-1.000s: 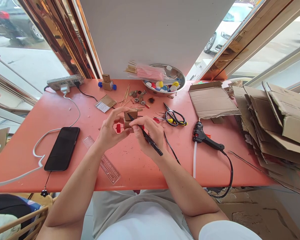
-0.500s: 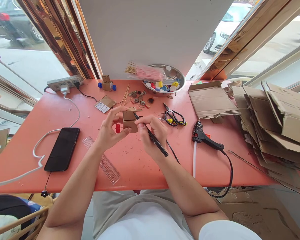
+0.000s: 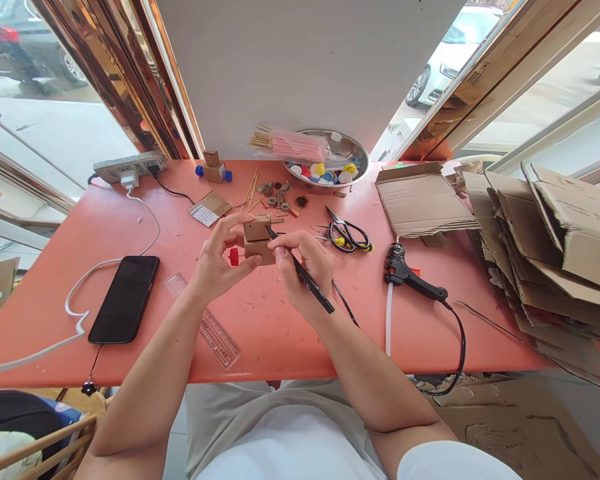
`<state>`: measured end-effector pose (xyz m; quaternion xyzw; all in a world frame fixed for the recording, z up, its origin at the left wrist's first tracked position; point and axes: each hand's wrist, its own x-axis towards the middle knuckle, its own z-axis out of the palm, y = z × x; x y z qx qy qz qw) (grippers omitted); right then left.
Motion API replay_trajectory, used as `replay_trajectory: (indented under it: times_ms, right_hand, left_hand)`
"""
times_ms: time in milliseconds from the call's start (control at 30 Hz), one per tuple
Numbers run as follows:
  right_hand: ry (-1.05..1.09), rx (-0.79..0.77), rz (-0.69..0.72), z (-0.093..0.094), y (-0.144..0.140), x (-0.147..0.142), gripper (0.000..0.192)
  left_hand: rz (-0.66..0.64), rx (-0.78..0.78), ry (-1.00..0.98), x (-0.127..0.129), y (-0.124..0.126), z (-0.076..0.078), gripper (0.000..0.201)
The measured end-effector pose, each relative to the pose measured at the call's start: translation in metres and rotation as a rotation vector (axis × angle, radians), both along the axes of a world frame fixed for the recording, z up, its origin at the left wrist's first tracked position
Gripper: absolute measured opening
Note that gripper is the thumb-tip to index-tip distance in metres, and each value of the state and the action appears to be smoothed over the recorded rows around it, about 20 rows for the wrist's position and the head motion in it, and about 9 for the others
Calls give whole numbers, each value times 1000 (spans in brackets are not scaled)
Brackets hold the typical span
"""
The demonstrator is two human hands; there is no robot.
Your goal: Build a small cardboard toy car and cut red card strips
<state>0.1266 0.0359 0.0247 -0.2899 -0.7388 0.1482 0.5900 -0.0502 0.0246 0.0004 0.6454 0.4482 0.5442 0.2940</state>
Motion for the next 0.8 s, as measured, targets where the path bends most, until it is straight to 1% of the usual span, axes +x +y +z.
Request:
replay_trajectory:
  times_ms: [200,467,600,800]
  right_hand:
    - [14,16,7,0,0,0,22]
    - [-20,-10,7,0,0,2,22]
    - [-10,-3,9,-1,0,2,22]
    - [-18,-33,11,-3,1,2,22]
  left_hand:
    - [-16,18,-7,0,0,-1,51]
    - [0,4,-15,0,0,-1,53]
    - [-1,11,-18,1,0,-2,52]
    - [-19,16,-9,1,1,0,52]
